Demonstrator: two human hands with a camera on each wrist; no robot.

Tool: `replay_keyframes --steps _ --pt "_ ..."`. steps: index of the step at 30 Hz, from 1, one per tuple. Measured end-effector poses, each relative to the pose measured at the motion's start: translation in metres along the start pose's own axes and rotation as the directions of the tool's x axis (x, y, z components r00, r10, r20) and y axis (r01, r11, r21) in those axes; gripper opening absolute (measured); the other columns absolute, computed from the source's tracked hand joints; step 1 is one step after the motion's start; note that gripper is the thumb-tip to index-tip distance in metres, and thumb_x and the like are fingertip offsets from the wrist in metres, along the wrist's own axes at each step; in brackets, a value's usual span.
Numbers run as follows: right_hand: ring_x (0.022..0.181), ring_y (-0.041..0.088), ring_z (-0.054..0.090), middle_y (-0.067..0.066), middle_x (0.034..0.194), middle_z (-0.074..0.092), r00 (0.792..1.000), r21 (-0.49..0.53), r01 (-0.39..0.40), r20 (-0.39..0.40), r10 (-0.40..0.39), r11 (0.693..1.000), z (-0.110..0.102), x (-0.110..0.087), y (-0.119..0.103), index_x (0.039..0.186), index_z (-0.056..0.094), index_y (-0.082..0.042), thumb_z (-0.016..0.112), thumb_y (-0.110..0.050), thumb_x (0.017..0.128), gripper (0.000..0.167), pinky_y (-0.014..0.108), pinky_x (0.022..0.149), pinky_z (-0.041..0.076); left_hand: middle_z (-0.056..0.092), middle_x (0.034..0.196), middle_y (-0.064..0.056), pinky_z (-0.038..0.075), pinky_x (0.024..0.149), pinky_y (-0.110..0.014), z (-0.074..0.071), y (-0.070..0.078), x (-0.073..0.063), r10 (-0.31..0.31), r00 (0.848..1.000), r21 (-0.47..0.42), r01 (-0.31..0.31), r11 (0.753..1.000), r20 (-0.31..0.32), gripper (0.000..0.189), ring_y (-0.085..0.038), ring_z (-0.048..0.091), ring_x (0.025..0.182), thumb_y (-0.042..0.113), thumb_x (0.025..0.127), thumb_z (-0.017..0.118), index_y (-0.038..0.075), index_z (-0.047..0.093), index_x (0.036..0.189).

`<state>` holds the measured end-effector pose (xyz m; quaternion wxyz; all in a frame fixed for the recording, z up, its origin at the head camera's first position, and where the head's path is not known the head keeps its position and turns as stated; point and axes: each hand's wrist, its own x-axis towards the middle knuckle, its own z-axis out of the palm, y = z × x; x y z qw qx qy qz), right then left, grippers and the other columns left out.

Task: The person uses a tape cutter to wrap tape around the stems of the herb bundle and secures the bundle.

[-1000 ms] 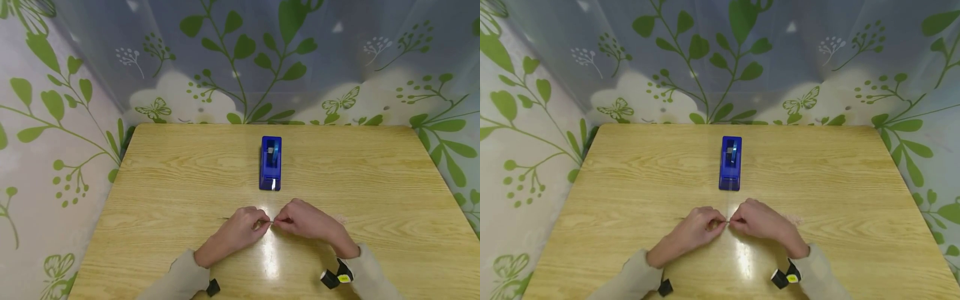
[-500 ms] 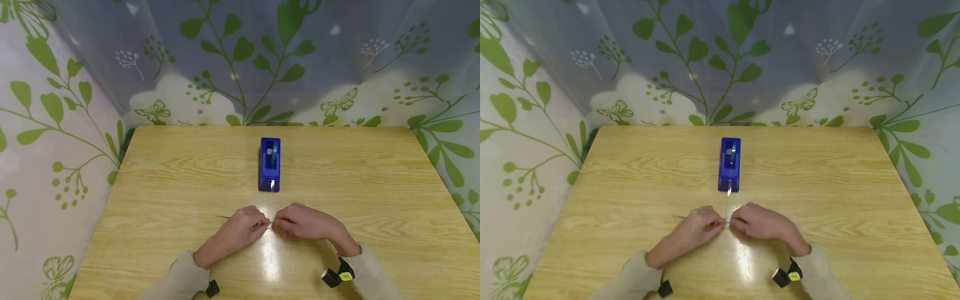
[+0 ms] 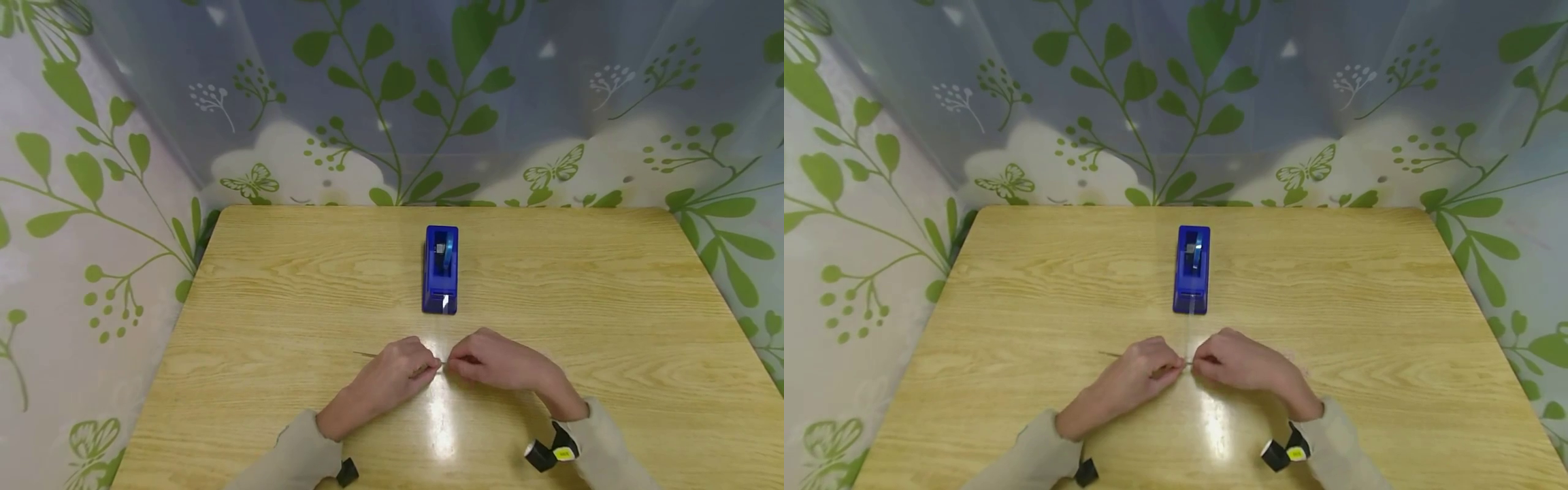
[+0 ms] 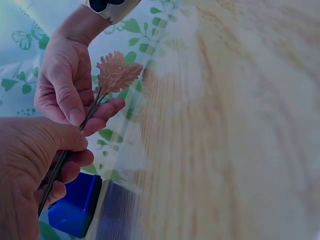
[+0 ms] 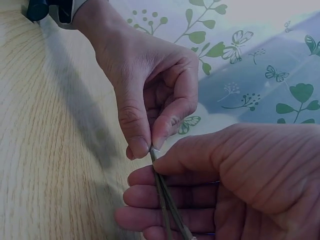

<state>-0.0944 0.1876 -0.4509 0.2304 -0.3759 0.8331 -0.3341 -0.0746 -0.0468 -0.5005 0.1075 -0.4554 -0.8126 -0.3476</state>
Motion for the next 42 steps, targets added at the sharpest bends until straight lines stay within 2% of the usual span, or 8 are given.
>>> replay_keyframes --steps 7,13,24,31,37,42 --pt "0.059 -0.004 0.040 -0.017 0.068 0.048 1.000 -0.021 -0.004 -0.029 0.003 1.000 0.0018 -0.0002 0.0018 0.083 0.073 -0.011 0.066 -0.004 0.099 0.019 0.017 0.055 0.035 0.074 0.083 0.000 0.051 0.071 -0.014 0.0013 0.0002 -0.0003 0.006 1.000 -0.009 -0.006 1.000 -0.016 0.009 -0.010 0.062 0.075 -0.004 0.086 0.079 0.005 0.078 0.089" --pt "0.058 -0.004 0.037 -0.017 0.065 0.044 0.999 -0.033 -0.007 -0.051 0.005 0.999 0.0026 0.0001 0.0024 0.079 0.072 -0.012 0.069 -0.004 0.098 0.021 0.017 0.054 0.032 0.074 0.082 0.001 0.050 0.071 -0.011 0.0017 0.0012 0.0011 0.002 1.000 0.017 -0.001 1.000 -0.027 0.009 -0.010 0.063 0.075 -0.002 0.086 0.080 0.006 0.077 0.087" --pt "0.056 -0.004 0.035 -0.017 0.063 0.041 0.996 -0.077 -0.023 -0.092 0.016 0.997 0.0034 -0.0002 0.0014 0.072 0.068 -0.014 0.072 -0.004 0.095 0.025 0.016 0.053 0.029 0.075 0.090 0.001 0.050 0.074 -0.009 0.0008 0.0035 0.0014 -0.121 0.992 -0.005 0.121 0.993 0.032 0.001 -0.008 0.065 0.081 0.008 0.095 0.075 0.008 0.076 0.096" --pt "0.056 -0.005 0.036 -0.018 0.062 0.042 0.994 -0.088 -0.015 -0.108 0.005 0.996 0.0028 -0.0006 0.0017 0.069 0.065 -0.017 0.073 -0.004 0.094 0.029 0.016 0.052 0.030 0.075 0.088 0.002 0.053 0.074 -0.015 0.0005 0.0043 0.0019 -0.154 0.987 0.006 0.154 0.988 0.043 0.008 -0.009 0.066 0.079 0.010 0.093 0.077 0.007 0.078 0.101" --pt "0.056 -0.005 0.035 -0.018 0.062 0.043 0.992 -0.105 0.001 -0.124 -0.014 0.994 0.0025 -0.0003 0.0023 0.069 0.066 -0.016 0.073 -0.004 0.094 0.029 0.016 0.051 0.029 0.072 0.083 0.005 0.051 0.071 -0.015 0.0016 0.0033 0.0016 -0.185 0.980 0.017 0.185 0.983 0.071 0.014 -0.007 0.062 0.077 0.013 0.101 0.067 0.009 0.079 0.095" --pt "0.056 -0.005 0.036 -0.018 0.062 0.046 0.992 -0.112 -0.001 -0.126 -0.014 0.994 0.0029 0.0007 0.0014 0.069 0.068 -0.015 0.075 -0.004 0.093 0.028 0.016 0.051 0.030 0.066 0.077 0.006 0.049 0.066 -0.017 0.0020 0.0038 0.0014 -0.241 0.965 0.024 0.240 0.970 0.103 0.021 -0.005 0.056 0.072 0.013 0.105 0.061 0.010 0.076 0.091"
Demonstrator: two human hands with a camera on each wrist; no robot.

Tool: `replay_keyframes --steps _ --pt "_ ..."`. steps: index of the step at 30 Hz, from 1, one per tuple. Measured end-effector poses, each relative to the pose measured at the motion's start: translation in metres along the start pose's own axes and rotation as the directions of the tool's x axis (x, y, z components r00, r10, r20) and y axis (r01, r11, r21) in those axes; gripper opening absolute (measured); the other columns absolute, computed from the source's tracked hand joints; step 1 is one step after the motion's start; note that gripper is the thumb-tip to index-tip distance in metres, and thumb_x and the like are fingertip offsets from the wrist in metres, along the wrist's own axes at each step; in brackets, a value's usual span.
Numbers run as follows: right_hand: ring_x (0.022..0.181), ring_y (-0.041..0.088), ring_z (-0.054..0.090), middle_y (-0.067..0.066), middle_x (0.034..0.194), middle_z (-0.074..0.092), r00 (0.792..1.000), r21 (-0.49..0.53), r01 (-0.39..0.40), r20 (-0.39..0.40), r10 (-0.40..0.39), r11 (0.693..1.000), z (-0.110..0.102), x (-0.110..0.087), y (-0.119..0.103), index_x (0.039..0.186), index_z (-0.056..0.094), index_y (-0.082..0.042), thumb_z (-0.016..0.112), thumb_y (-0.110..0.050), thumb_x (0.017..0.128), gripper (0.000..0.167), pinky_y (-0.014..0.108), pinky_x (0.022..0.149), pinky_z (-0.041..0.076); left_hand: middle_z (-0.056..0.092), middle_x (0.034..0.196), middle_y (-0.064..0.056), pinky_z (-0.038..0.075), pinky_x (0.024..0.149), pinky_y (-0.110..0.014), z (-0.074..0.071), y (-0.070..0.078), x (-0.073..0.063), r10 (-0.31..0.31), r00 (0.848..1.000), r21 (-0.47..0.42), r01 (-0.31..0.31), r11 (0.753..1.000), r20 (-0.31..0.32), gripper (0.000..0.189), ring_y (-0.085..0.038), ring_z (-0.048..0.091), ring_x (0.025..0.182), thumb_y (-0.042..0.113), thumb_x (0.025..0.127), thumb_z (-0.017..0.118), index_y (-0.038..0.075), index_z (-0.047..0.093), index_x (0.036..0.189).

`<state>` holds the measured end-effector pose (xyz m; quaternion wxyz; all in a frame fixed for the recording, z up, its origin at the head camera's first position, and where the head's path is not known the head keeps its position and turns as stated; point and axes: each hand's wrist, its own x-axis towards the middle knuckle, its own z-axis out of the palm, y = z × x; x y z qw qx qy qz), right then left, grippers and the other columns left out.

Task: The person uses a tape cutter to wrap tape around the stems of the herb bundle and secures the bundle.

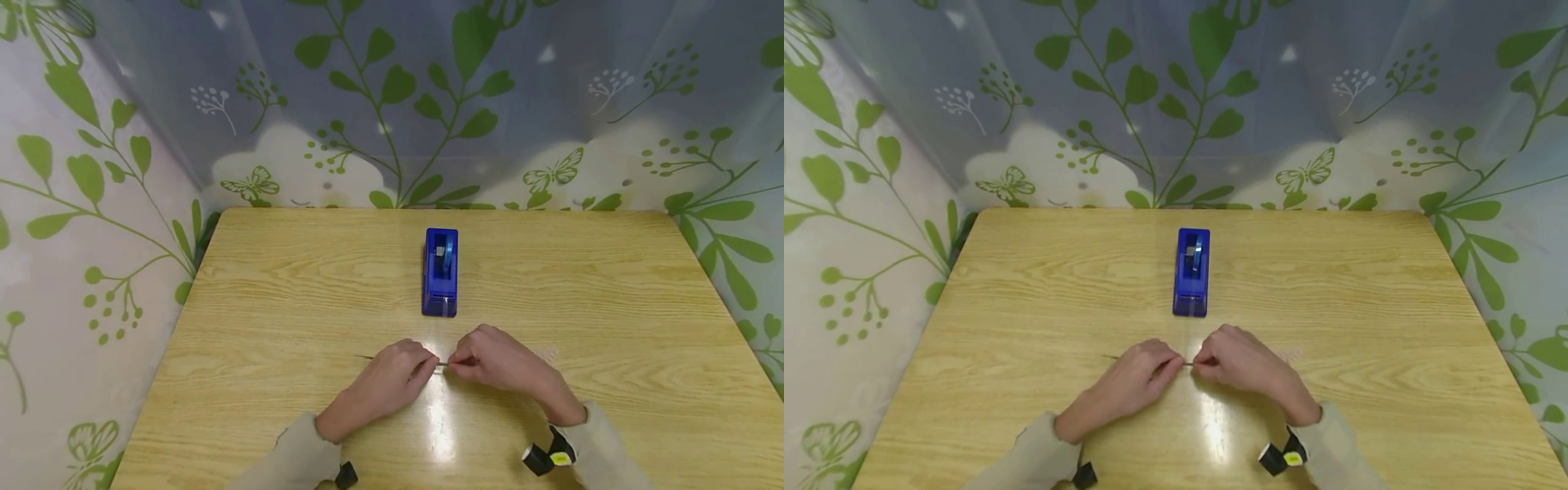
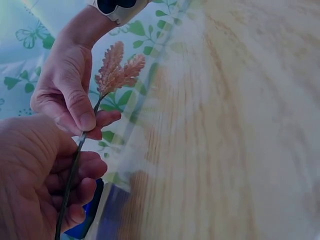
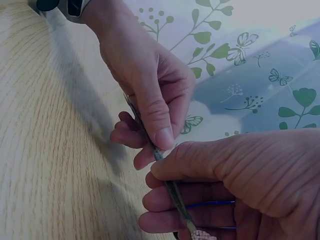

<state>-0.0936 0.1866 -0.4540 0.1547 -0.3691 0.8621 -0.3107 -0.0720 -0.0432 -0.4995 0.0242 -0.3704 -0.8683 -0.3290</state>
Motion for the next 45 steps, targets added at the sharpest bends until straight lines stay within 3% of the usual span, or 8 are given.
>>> replay_keyframes --steps 5,8,11,16,20,38,45 --pt "0.056 -0.006 0.037 -0.018 0.062 0.047 1.000 -0.006 0.000 0.002 0.000 1.000 -0.0009 0.0011 -0.0024 0.069 0.068 -0.016 0.075 -0.002 0.092 0.027 0.015 0.051 0.031 0.068 0.084 0.006 0.051 0.070 -0.018 -0.0004 0.0007 0.0000 -0.054 0.998 0.003 0.054 0.999 0.028 0.018 -0.005 0.057 0.077 0.018 0.106 0.062 0.011 0.075 0.095" --pt "0.057 -0.006 0.040 -0.018 0.063 0.051 1.000 0.004 -0.003 0.010 0.003 1.000 -0.0016 0.0010 -0.0032 0.074 0.074 -0.014 0.074 -0.001 0.091 0.022 0.015 0.051 0.035 0.068 0.087 0.006 0.052 0.072 -0.018 -0.0008 0.0002 -0.0003 -0.055 0.998 0.012 0.055 0.998 0.028 0.016 -0.007 0.059 0.080 0.019 0.106 0.063 0.012 0.076 0.097" --pt "0.058 -0.005 0.042 -0.017 0.065 0.054 0.999 0.046 -0.013 0.037 0.011 0.999 -0.0015 0.0008 -0.0028 0.083 0.078 -0.010 0.071 -0.002 0.095 0.016 0.016 0.052 0.038 0.070 0.089 0.005 0.053 0.075 -0.019 -0.0021 -0.0004 -0.0007 -0.021 1.000 0.019 0.020 1.000 0.020 0.015 -0.009 0.061 0.083 0.017 0.104 0.065 0.011 0.077 0.098" --pt "0.057 -0.003 0.043 -0.009 0.064 0.053 0.991 0.157 -0.062 0.128 0.042 0.986 0.0023 -0.0001 0.0014 0.079 0.069 -0.007 0.054 -0.011 0.109 0.034 0.019 0.054 0.040 0.070 0.089 0.002 0.054 0.079 -0.020 -0.0043 -0.0020 -0.0016 0.086 0.996 0.041 -0.086 0.995 -0.001 0.012 -0.013 0.062 0.086 0.009 0.101 0.067 0.007 0.078 0.099" --pt "0.059 -0.002 0.048 -0.005 0.065 0.058 0.987 0.173 -0.066 0.156 0.039 0.983 0.0034 -0.0016 0.0030 0.078 0.065 -0.009 0.046 -0.012 0.111 0.038 0.021 0.057 0.045 0.069 0.087 0.001 0.053 0.078 -0.017 -0.0044 -0.0031 -0.0020 0.119 0.993 0.038 -0.119 0.992 -0.016 0.010 -0.013 0.061 0.084 0.007 0.100 0.069 0.006 0.079 0.100" --pt "0.056 -0.004 0.040 -0.018 0.064 0.043 0.994 0.095 0.007 0.105 -0.017 0.995 -0.0012 0.0005 0.0028 0.075 0.062 -0.011 0.055 -0.007 0.107 0.033 0.018 0.054 0.037 0.068 0.084 0.002 0.046 0.071 -0.009 -0.0044 -0.0032 -0.0020 0.162 0.985 0.027 -0.160 0.987 -0.064 0.010 -0.009 0.057 0.080 0.005 0.096 0.074 0.003 0.081 0.102" --pt "0.059 -0.004 0.040 -0.017 0.068 0.049 0.997 0.095 0.006 0.075 -0.013 0.995 -0.0026 0.0003 0.0038 0.087 0.075 -0.011 0.062 -0.006 0.103 0.021 0.017 0.054 0.037 0.070 0.086 0.002 0.047 0.073 -0.008 -0.0047 -0.0015 -0.0020 0.152 0.986 0.036 -0.150 0.988 -0.072 0.011 -0.009 0.060 0.082 0.006 0.096 0.075 0.003 0.081 0.103"
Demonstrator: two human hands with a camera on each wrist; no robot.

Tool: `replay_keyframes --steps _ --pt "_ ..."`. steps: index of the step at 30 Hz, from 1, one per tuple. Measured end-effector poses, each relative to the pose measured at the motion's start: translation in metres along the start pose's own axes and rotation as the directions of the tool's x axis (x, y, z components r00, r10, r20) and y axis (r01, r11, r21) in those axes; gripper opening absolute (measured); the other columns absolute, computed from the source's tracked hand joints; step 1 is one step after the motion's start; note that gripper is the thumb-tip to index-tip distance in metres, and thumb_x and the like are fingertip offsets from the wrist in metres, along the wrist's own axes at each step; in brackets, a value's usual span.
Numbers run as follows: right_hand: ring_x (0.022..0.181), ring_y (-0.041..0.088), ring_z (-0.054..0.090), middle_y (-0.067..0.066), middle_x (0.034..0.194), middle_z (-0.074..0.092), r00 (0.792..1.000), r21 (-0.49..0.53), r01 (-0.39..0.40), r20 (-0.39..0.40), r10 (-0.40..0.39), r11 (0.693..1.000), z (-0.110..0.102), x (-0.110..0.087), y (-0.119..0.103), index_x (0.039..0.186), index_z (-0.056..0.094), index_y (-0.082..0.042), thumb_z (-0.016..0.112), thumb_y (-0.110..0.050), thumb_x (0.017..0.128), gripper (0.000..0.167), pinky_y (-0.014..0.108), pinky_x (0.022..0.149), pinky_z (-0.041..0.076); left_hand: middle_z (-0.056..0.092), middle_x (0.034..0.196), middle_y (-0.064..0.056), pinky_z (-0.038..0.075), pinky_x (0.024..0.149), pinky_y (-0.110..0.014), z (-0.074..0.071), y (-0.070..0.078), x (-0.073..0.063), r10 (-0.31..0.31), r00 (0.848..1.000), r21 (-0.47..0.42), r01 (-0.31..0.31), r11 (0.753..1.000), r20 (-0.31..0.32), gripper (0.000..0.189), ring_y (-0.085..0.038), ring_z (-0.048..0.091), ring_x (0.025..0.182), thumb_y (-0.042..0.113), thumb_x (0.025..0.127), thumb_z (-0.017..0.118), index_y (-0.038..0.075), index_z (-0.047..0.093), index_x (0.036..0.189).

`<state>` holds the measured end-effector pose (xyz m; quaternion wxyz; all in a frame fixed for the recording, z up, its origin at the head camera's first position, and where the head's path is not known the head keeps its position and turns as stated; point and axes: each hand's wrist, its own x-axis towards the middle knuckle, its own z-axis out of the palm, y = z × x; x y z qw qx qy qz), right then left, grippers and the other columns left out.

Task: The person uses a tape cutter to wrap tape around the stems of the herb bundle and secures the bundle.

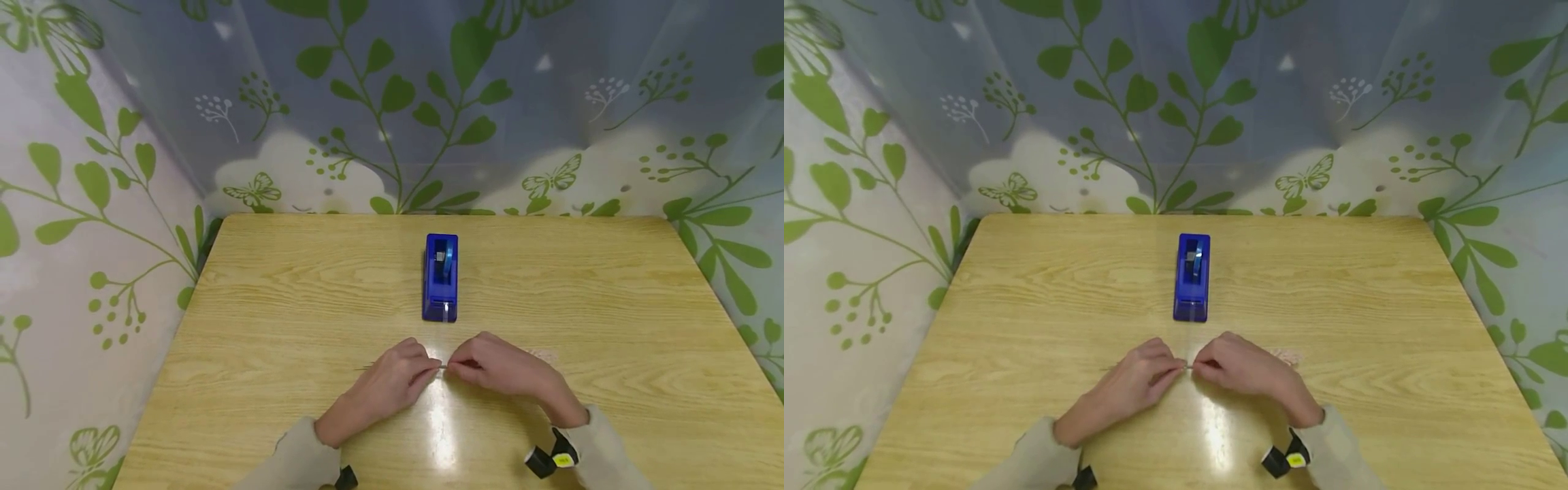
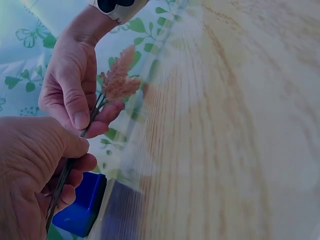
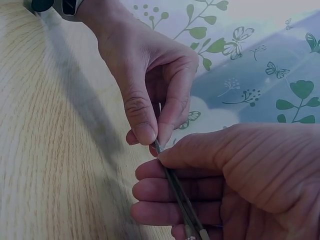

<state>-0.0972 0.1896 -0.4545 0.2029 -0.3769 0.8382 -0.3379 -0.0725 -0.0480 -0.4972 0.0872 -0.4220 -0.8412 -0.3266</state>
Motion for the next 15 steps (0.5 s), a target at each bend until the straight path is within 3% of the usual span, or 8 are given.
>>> replay_keyframes --steps 4,15 --pt "0.061 -0.005 0.043 -0.015 0.071 0.055 1.000 -0.002 0.006 -0.013 -0.006 1.000 0.0015 0.0003 0.0006 0.090 0.078 -0.010 0.066 -0.006 0.101 0.018 0.017 0.056 0.039 0.071 0.087 0.001 0.048 0.074 -0.008 -0.0008 0.0005 -0.0004 -0.020 1.000 -0.004 0.020 1.000 0.011 0.010 -0.009 0.060 0.083 0.007 0.095 0.076 0.004 0.082 0.103" --pt "0.057 -0.005 0.038 -0.017 0.064 0.046 0.999 -0.008 0.002 -0.051 -0.003 1.000 0.0010 -0.0013 -0.0002 0.081 0.074 -0.011 0.069 -0.004 0.098 0.019 0.016 0.051 0.032 0.072 0.087 0.002 0.048 0.074 -0.008 -0.0006 0.0018 0.0022 -0.039 0.999 -0.004 0.039 0.999 -0.021 0.007 -0.009 0.061 0.083 0.007 0.094 0.077 0.007 0.082 0.100"
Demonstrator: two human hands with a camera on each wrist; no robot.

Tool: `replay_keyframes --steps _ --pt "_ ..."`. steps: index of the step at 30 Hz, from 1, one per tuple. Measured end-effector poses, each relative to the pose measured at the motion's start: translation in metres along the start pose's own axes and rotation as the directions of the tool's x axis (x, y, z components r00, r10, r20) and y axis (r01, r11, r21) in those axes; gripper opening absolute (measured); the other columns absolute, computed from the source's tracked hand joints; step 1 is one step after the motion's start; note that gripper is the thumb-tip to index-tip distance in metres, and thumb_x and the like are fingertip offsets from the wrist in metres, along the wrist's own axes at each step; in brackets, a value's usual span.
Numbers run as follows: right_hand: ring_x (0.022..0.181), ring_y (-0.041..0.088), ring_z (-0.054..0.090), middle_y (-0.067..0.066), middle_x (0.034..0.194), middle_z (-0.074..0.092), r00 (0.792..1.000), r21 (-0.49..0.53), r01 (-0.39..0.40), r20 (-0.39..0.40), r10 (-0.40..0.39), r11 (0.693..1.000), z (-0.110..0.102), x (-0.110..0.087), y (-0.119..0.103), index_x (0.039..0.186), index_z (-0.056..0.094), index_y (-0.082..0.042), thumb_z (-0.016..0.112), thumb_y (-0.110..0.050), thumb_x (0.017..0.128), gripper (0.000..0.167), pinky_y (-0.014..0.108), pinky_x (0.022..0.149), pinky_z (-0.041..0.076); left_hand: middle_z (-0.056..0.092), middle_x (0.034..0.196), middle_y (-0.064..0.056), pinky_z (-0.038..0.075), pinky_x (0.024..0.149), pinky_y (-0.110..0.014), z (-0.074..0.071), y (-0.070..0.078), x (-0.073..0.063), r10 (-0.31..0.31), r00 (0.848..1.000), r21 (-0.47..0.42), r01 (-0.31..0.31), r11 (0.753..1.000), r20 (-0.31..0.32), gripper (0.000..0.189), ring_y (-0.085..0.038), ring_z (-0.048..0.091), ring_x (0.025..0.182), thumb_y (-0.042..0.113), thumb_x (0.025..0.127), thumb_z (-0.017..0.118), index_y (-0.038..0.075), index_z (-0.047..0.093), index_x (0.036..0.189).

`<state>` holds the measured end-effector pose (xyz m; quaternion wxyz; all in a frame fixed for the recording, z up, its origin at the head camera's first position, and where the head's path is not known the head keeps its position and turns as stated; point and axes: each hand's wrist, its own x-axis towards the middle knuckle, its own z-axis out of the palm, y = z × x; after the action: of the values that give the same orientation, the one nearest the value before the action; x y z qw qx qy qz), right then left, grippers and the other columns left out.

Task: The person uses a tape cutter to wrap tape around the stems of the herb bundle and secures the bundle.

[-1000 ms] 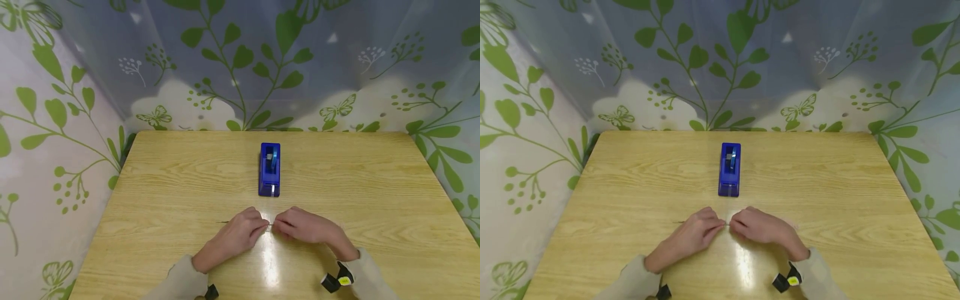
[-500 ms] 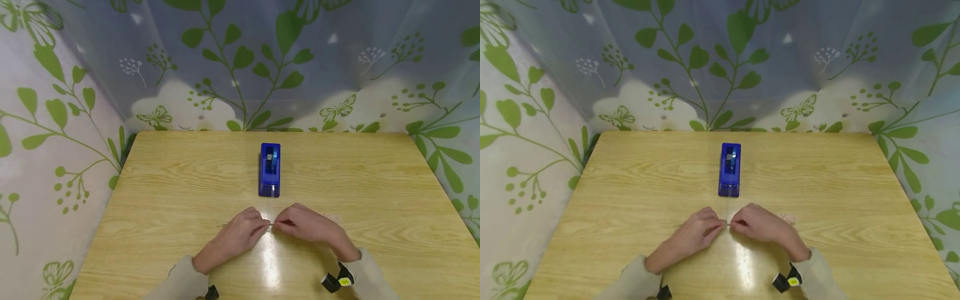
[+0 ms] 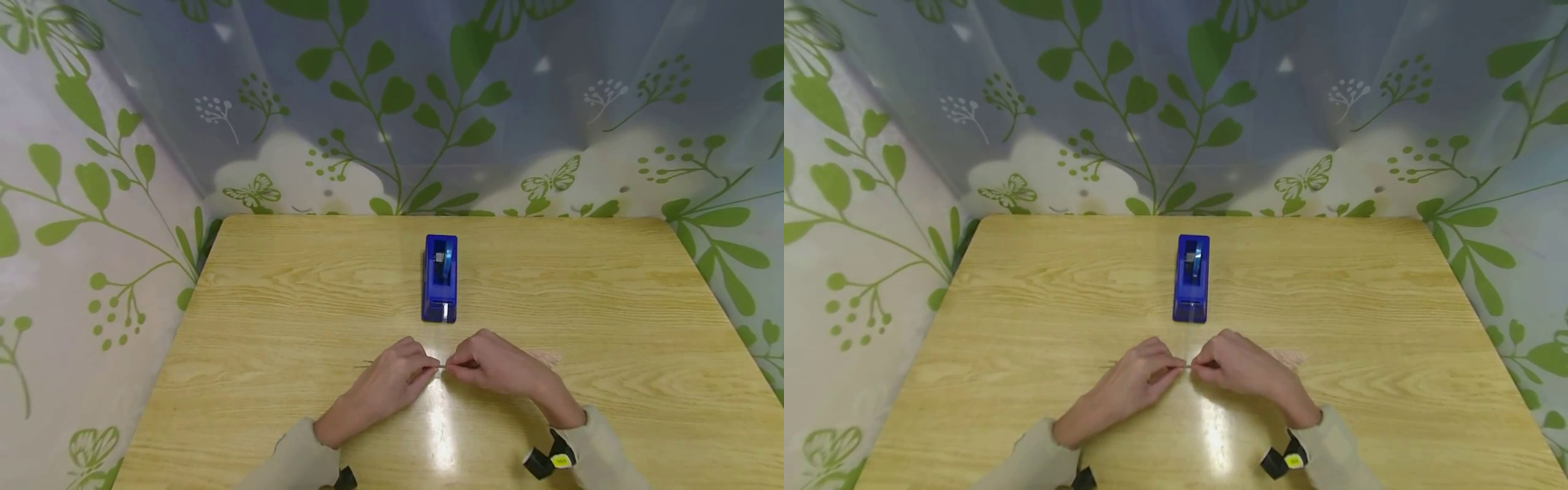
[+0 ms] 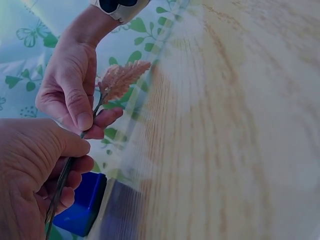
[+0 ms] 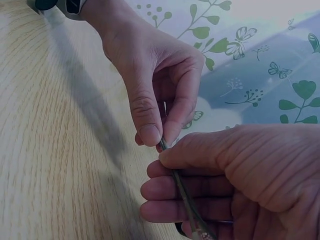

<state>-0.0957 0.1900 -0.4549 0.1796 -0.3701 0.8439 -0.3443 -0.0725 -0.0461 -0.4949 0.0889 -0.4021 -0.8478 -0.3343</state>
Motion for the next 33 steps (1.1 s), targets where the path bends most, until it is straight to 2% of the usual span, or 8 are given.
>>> replay_keyframes --steps 7,14,22,25,27,30,33 --pt "0.057 -0.006 0.039 -0.017 0.064 0.048 1.000 -0.008 -0.004 -0.007 0.004 1.000 0.000 0.000 0.001 0.084 0.078 -0.011 0.071 -0.002 0.097 0.017 0.015 0.052 0.034 0.073 0.089 0.002 0.050 0.074 -0.010 0.003 0.000 0.000 -0.049 0.999 -0.020 0.049 0.999 0.016 0.007 -0.010 0.062 0.084 0.008 0.095 0.076 0.008 0.081 0.100" --pt "0.058 -0.006 0.042 -0.017 0.066 0.055 0.999 -0.058 0.006 -0.044 -0.009 0.998 0.000 0.001 0.002 0.092 0.082 -0.010 0.074 -0.003 0.094 0.011 0.015 0.052 0.038 0.072 0.090 0.002 0.051 0.075 -0.014 0.003 0.001 0.001 -0.068 0.997 -0.019 0.068 0.997 0.024 0.008 -0.011 0.061 0.085 0.010 0.096 0.074 0.008 0.080 0.100" --pt "0.056 -0.007 0.039 -0.017 0.064 0.051 0.999 -0.073 0.003 -0.051 -0.006 0.997 0.001 0.001 0.004 0.087 0.081 -0.011 0.074 -0.005 0.095 0.012 0.015 0.051 0.033 0.073 0.092 0.002 0.052 0.075 -0.015 0.002 0.001 0.003 -0.099 0.993 -0.007 0.100 0.995 0.059 0.007 -0.011 0.062 0.087 0.011 0.098 0.073 0.008 0.079 0.100" --pt "0.056 -0.007 0.038 -0.018 0.063 0.049 0.999 -0.081 -0.001 -0.053 -0.003 0.997 0.001 0.000 0.003 0.082 0.078 -0.011 0.075 -0.004 0.094 0.014 0.015 0.051 0.033 0.072 0.091 0.004 0.050 0.073 -0.014 0.002 0.001 0.007 -0.111 0.988 0.001 0.111 0.994 0.108 0.009 -0.008 0.060 0.084 0.012 0.099 0.069 0.009 0.078 0.100" --pt "0.056 -0.007 0.037 -0.019 0.062 0.046 0.998 -0.086 -0.001 -0.056 -0.004 0.996 0.001 0.000 0.003 0.078 0.076 -0.012 0.075 -0.003 0.093 0.018 0.015 0.051 0.032 0.068 0.083 0.007 0.047 0.069 -0.014 0.001 0.001 0.012 -0.108 0.981 0.013 0.108 0.994 0.159 0.012 -0.006 0.056 0.077 0.012 0.101 0.065 0.011 0.077 0.098" --pt "0.056 -0.007 0.035 -0.019 0.062 0.043 0.998 -0.101 0.006 -0.058 -0.012 0.995 0.001 0.000 0.001 0.073 0.070 -0.013 0.075 -0.003 0.093 0.023 0.014 0.052 0.031 0.055 0.068 0.011 0.040 0.064 -0.016 -0.002 0.001 0.018 -0.114 0.961 0.016 0.114 0.993 0.253 0.019 -0.006 0.048 0.066 0.013 0.104 0.059 0.013 0.073 0.090" --pt "0.056 -0.007 0.034 -0.018 0.061 0.043 0.998 -0.109 0.006 -0.054 -0.012 0.994 0.003 0.002 0.000 0.072 0.069 -0.014 0.074 -0.002 0.093 0.024 0.014 0.052 0.030 0.045 0.061 0.011 0.038 0.063 -0.019 -0.006 -0.001 0.021 -0.112 0.937 -0.021 0.126 0.992 0.330 0.027 -0.005 0.042 0.060 0.013 0.106 0.056 0.016 0.067 0.081"
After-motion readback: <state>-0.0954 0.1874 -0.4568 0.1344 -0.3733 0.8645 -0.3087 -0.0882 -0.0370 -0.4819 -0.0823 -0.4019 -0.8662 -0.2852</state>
